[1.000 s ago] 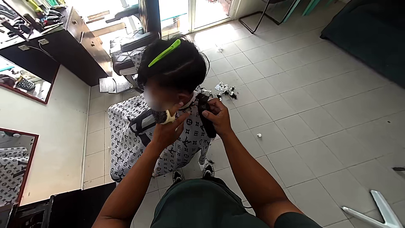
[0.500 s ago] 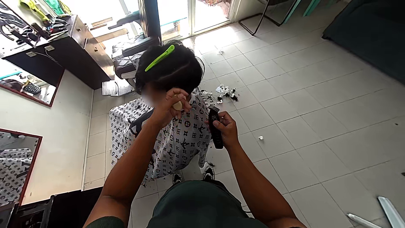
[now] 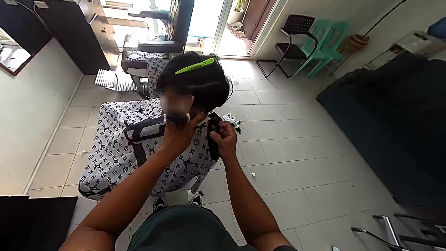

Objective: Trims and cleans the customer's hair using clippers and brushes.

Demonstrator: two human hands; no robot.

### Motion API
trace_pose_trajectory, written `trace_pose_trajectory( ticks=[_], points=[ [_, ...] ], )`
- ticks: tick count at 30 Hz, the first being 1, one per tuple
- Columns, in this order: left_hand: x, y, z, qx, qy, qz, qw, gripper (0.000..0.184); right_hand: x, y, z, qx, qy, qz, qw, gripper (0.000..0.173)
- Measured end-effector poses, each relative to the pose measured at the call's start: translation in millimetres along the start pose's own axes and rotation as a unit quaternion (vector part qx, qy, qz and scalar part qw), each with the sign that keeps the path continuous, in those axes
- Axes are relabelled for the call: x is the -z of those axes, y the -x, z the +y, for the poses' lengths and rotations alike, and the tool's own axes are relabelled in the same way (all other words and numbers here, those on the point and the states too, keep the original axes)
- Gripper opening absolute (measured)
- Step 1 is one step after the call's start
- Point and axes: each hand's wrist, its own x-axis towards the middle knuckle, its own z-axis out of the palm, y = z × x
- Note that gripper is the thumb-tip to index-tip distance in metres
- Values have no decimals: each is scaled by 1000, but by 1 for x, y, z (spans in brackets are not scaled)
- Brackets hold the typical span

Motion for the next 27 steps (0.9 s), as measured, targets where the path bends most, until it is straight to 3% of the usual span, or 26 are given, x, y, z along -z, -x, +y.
trace_pose_trajectory(
  ticks=[5,11,27],
  points=[
    [-2,20,-3,28,-26,-16,999,50,-11,-16,3,28,175,-69,982,34],
    [-11,30,-9,44,-40,-28,998,66,-26,-23,7,41,178,-54,982,32],
    [-14,30,-9,50,-58,-21,997,59,-30,-25,9,41,174,-61,982,31]
  ],
)
